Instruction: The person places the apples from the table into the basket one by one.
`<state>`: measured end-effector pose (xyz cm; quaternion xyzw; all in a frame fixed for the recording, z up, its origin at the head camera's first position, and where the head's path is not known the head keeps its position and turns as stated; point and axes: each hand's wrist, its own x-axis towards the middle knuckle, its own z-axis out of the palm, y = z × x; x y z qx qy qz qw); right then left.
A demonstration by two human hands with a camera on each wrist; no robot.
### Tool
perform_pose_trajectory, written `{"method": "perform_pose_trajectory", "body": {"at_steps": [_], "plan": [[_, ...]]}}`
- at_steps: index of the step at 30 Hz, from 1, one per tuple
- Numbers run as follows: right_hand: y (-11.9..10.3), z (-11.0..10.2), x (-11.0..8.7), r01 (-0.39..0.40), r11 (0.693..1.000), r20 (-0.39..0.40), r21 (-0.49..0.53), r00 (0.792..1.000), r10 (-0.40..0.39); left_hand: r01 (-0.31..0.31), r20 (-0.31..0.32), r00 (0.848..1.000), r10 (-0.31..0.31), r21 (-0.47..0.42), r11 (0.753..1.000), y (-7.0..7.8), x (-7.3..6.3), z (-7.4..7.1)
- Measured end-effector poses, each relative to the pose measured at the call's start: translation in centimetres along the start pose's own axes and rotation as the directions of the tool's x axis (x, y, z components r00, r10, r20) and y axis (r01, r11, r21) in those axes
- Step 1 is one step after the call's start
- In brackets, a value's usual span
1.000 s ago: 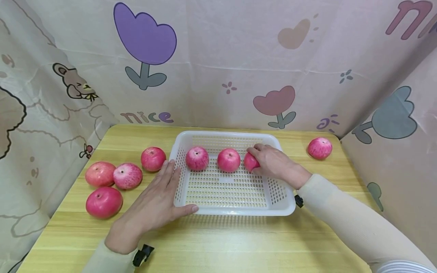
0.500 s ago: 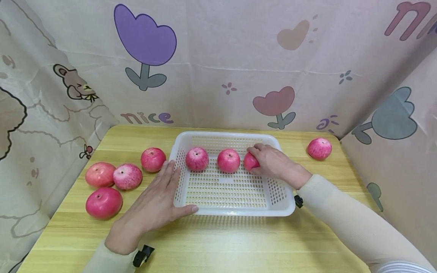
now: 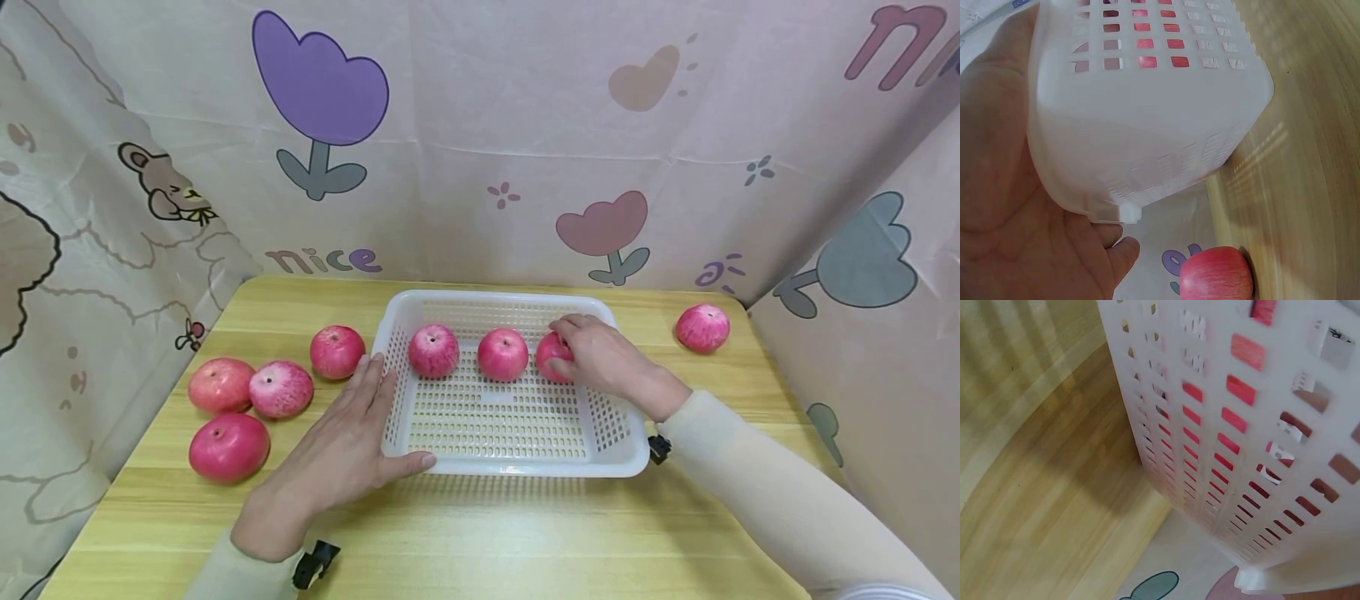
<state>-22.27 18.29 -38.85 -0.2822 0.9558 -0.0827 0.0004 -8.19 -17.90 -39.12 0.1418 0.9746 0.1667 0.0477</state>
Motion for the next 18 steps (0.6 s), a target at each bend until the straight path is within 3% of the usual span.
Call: {"method": "perform_pose_trajectory", "body": {"at_steps": [6,11,18], "plan": [[0.0,-0.6,-0.5,-0.036,0.998,-0.098,0.049,0.994,0.041,0.003,0.002,1.0,-0.003,-0.005,1.0,-0.1,0.0,0.1],[0.2,-1.1,-1.0,-0.1,0.99,-0.129,0.101,0.985,0.113,0.004,0.004,1.0,-0.004,-0.01,1.0,-0.1,-0.1,0.1],[1.2,-1.6,-1.8,-0.192,0.967,-0.184,0.167,0.958,0.222,0.006,0.003,1.0,-0.006,-0.012,1.0,-0.1,0.0,0.2]]}}
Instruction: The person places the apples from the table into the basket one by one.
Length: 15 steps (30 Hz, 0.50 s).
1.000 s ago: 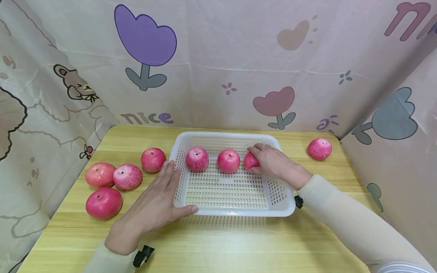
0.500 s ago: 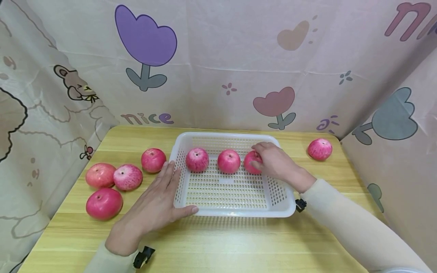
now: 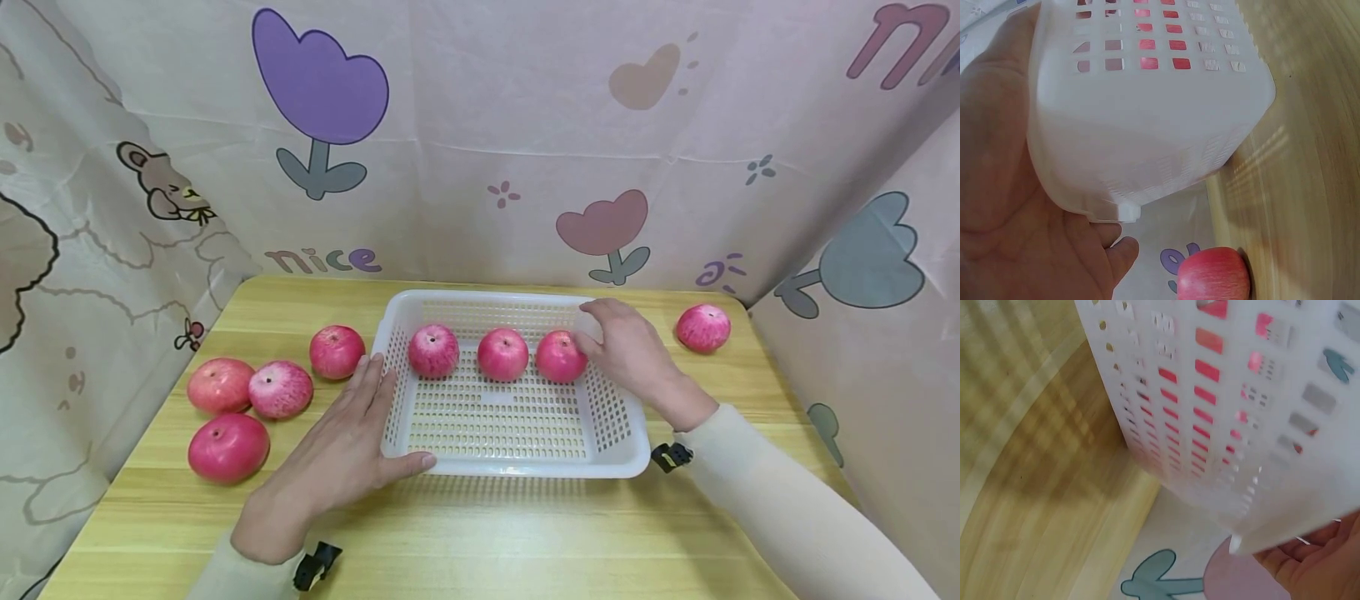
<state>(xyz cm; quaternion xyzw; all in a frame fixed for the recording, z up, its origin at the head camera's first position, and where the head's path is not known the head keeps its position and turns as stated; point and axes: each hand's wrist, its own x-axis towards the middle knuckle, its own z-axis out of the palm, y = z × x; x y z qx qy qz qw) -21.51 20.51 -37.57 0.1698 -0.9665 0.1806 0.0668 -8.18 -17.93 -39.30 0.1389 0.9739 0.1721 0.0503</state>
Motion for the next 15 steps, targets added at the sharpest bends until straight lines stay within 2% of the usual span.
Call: {"method": "perform_pose_trajectory", "body": {"at_steps": [7,15], "plan": [[2.0,-1.1,-0.2,-0.08,0.997,-0.14,0.012,0.987,0.081,0.006,0.004,1.0,-0.006,-0.004,1.0,0.0,0.0,0.1],[5.3,-2.0,-0.5,-0.206,0.977,-0.192,0.045,0.958,0.211,0.006,0.004,1.0,-0.006,-0.007,1.0,0.0,0.0,0.1]]}}
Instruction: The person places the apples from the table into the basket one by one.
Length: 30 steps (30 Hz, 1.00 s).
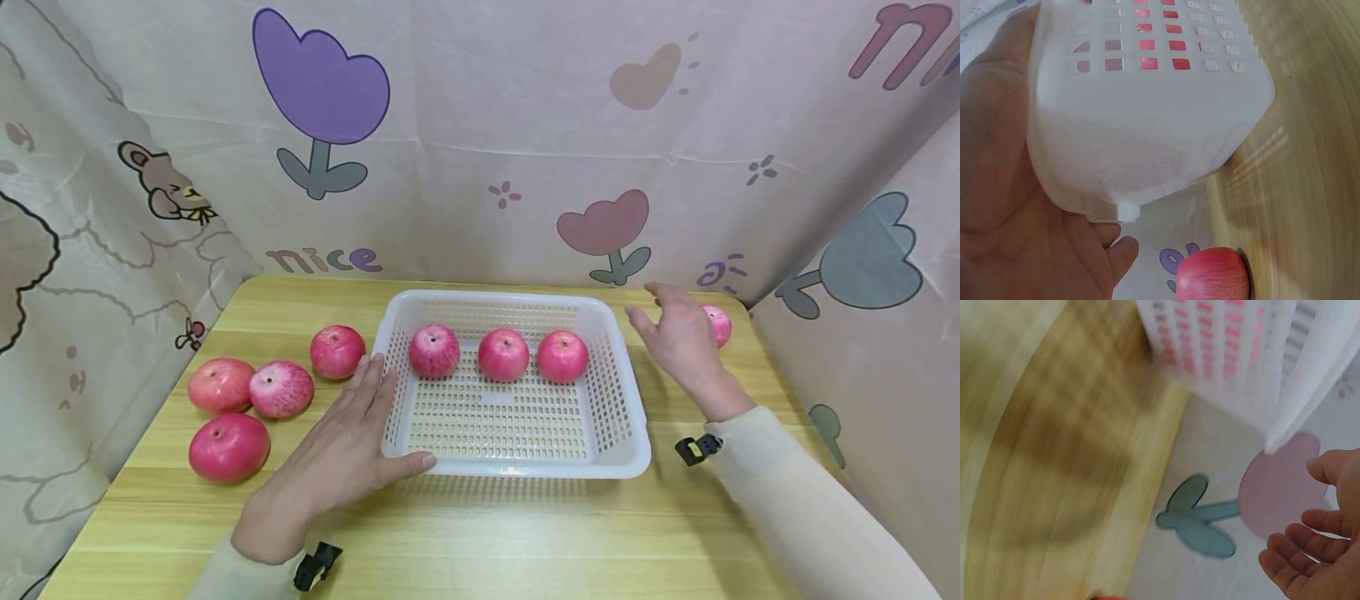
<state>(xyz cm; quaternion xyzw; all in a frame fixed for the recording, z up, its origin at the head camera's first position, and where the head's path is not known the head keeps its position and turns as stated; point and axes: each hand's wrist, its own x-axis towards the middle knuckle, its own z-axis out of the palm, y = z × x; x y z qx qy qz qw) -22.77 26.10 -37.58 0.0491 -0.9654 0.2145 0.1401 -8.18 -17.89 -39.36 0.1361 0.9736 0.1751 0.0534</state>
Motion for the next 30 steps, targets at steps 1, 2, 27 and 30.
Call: {"method": "perform_pose_trajectory", "body": {"at_steps": [1,2,27,30], "plan": [[0.5,-0.1,0.1,-0.014,1.0,-0.007,0.002,1.0,0.014,0.001,0.001,1.0,-0.001,0.0,1.0,0.0,0.0,0.0],[0.9,-0.2,0.2,-0.028,1.0,-0.013,0.0,1.0,0.028,0.001,0.002,1.0,-0.001,0.0,1.0,0.0,0.0,0.0],[9.0,-0.5,2.3,-0.319,0.944,0.098,-0.087,0.94,0.327,-0.006,-0.005,1.0,0.006,-0.008,1.0,0.2,-0.2,-0.2],[9.7,-0.1,2.3,-0.321,0.941,0.122,-0.107,0.935,0.333,-0.008,-0.012,1.0,0.008,-0.009,1.0,0.2,-0.2,-0.2]]}}
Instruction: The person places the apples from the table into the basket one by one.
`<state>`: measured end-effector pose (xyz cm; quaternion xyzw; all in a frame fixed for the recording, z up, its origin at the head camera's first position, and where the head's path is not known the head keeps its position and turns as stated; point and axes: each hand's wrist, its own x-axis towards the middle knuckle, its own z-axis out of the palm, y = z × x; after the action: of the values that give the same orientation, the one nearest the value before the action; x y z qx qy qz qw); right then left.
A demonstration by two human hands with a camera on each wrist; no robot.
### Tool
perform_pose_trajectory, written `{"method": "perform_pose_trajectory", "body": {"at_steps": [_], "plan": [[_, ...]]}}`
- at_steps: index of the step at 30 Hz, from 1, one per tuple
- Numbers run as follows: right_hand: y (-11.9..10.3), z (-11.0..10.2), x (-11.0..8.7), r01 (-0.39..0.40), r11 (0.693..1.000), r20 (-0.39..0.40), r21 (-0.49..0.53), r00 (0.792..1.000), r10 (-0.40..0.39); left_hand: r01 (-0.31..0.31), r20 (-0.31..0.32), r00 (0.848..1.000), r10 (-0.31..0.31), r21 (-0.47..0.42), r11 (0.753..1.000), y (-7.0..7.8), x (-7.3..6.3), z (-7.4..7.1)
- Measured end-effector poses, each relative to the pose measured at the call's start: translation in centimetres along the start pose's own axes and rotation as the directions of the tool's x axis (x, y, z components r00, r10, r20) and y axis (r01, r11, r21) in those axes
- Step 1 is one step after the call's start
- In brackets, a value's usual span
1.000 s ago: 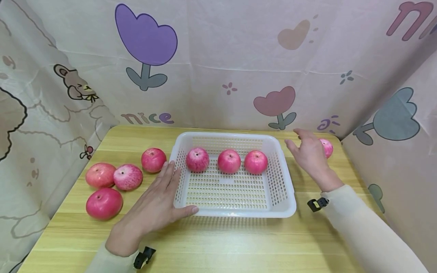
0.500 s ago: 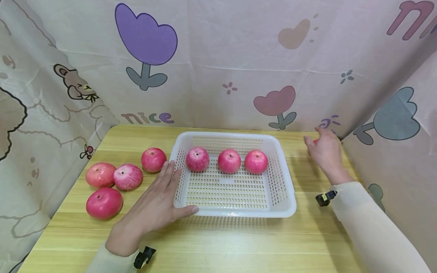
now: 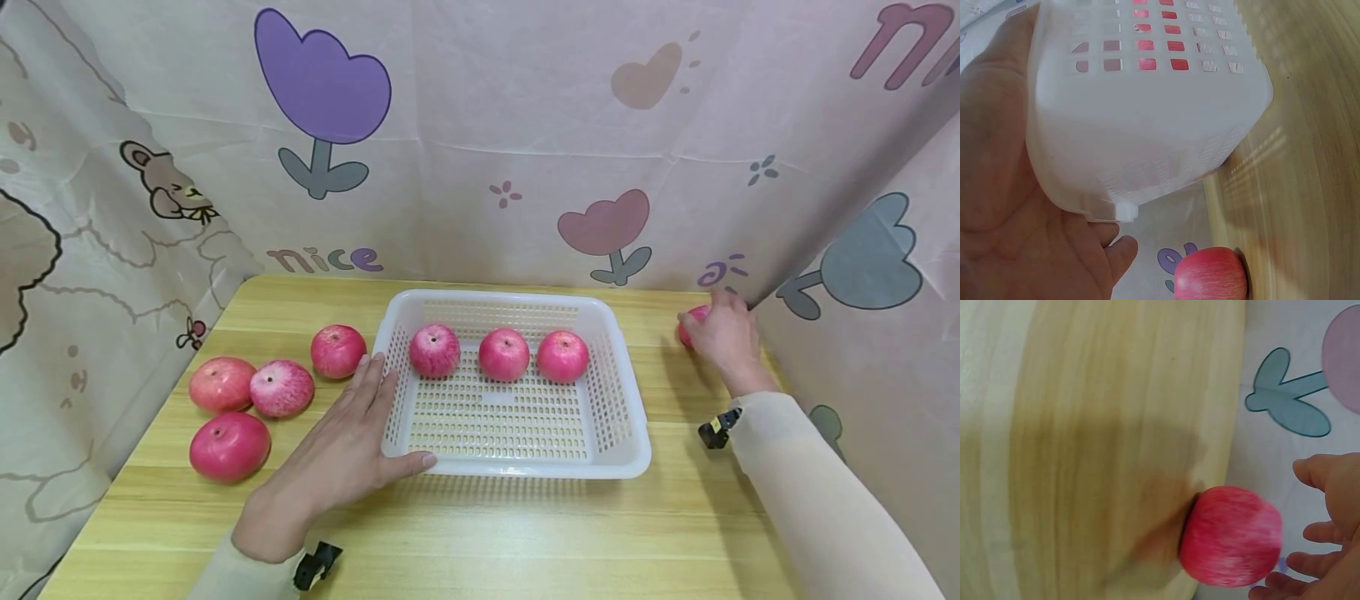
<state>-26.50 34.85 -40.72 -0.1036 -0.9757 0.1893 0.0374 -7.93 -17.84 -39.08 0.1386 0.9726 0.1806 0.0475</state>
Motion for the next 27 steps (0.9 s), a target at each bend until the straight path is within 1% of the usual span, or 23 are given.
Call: {"method": "perform_pose_trajectory", "body": {"at_steps": [6,10,15,21,27], "plan": [[0.9,0.8,0.5,0.006,1.0,0.025,-0.024,1.0,-0.005,0.004,0.006,1.0,-0.004,-0.004,1.0,0.0,0.1,0.0],[1.0,1.1,0.4,-0.019,0.999,0.06,-0.028,0.998,0.02,0.009,0.014,1.0,-0.009,-0.001,1.0,0.0,0.2,0.1],[1.0,1.2,0.4,-0.049,0.998,0.101,-0.036,0.993,0.052,0.003,0.005,1.0,-0.003,0.003,1.0,-0.1,0.1,0.1],[0.9,1.3,0.3,-0.053,0.998,0.096,-0.044,0.994,0.057,0.007,0.012,1.0,-0.007,0.004,1.0,-0.1,0.2,0.2],[1.0,1.5,0.2,-0.042,0.998,0.072,-0.04,0.996,0.045,-0.009,-0.007,1.0,0.009,0.003,1.0,-0.2,0.0,0.1]]}}
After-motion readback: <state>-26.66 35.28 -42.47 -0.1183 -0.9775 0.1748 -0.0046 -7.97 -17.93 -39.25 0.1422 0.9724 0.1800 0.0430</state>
